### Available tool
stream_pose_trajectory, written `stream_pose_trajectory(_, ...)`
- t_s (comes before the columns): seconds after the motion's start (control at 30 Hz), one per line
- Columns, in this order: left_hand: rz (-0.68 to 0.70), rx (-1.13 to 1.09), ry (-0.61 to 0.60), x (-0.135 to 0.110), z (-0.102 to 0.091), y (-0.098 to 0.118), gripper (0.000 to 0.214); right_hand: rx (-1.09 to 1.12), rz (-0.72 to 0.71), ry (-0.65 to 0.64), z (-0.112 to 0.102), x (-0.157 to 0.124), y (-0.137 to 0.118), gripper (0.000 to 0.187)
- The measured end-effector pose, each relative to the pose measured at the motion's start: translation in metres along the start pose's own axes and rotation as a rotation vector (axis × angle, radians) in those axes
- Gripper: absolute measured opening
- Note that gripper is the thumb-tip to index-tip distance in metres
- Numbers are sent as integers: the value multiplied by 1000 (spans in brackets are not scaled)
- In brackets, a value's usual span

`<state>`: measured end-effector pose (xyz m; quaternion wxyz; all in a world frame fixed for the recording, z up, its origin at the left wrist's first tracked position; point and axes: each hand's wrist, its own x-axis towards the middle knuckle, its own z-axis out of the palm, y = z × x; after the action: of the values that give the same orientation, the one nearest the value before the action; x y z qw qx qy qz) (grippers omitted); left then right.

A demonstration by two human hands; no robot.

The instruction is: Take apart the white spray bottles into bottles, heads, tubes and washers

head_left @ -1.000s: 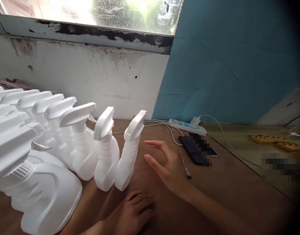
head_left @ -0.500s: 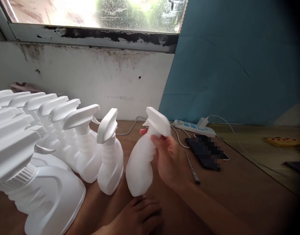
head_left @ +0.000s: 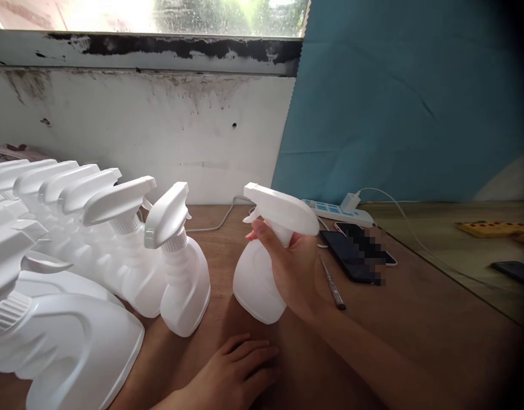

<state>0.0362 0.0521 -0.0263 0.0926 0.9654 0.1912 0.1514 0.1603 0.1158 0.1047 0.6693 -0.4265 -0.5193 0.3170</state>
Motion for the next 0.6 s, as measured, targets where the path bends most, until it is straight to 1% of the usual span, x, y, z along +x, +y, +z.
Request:
stream_pose_trajectory(0.07, 7, 6, -9, 0, 0, 0, 36, 15, 16, 7, 1, 0, 1, 26)
stream_pose_trajectory(0.13, 17, 8, 10, -1, 1, 2, 32, 37, 36, 13, 2, 0, 3, 27)
stream_pose_trajectory(0.17, 12, 5, 38, -2, 2, 2, 29, 54, 42, 17, 2, 0, 4, 27)
stream_pose_trajectory(0.23, -32, -20, 154, -4, 4, 4, 28, 103, 42, 26, 4, 0, 6, 27)
stream_pose_trajectory(0.3, -139, -63, 302, -8, 5, 5, 43, 149, 41, 39, 5, 0, 8, 28)
stream_pose_trajectory(0.33, -209, -88, 356, -9, 5, 5, 52, 170, 44, 46, 5, -1, 9, 29)
stream_pose_trajectory(0.37, -282, -114, 382, -10, 5, 5, 61, 188, 50, 54, 6, -1, 9, 29)
stream_pose_trajectory(0.43, -422, -169, 369, -12, 4, 4, 77, 212, 75, 45, 6, -3, 6, 29)
stream_pose_trajectory(0.5, -532, -228, 340, -11, 3, 4, 90, 220, 117, 9, 5, -7, 0, 29)
stream_pose_trajectory(0.57, -598, -281, 329, -9, 2, 3, 100, 209, 177, -38, 4, -12, -7, 29)
stream_pose_trajectory(0.6, -609, -301, 327, -8, 2, 3, 104, 203, 205, -55, 4, -16, -10, 29)
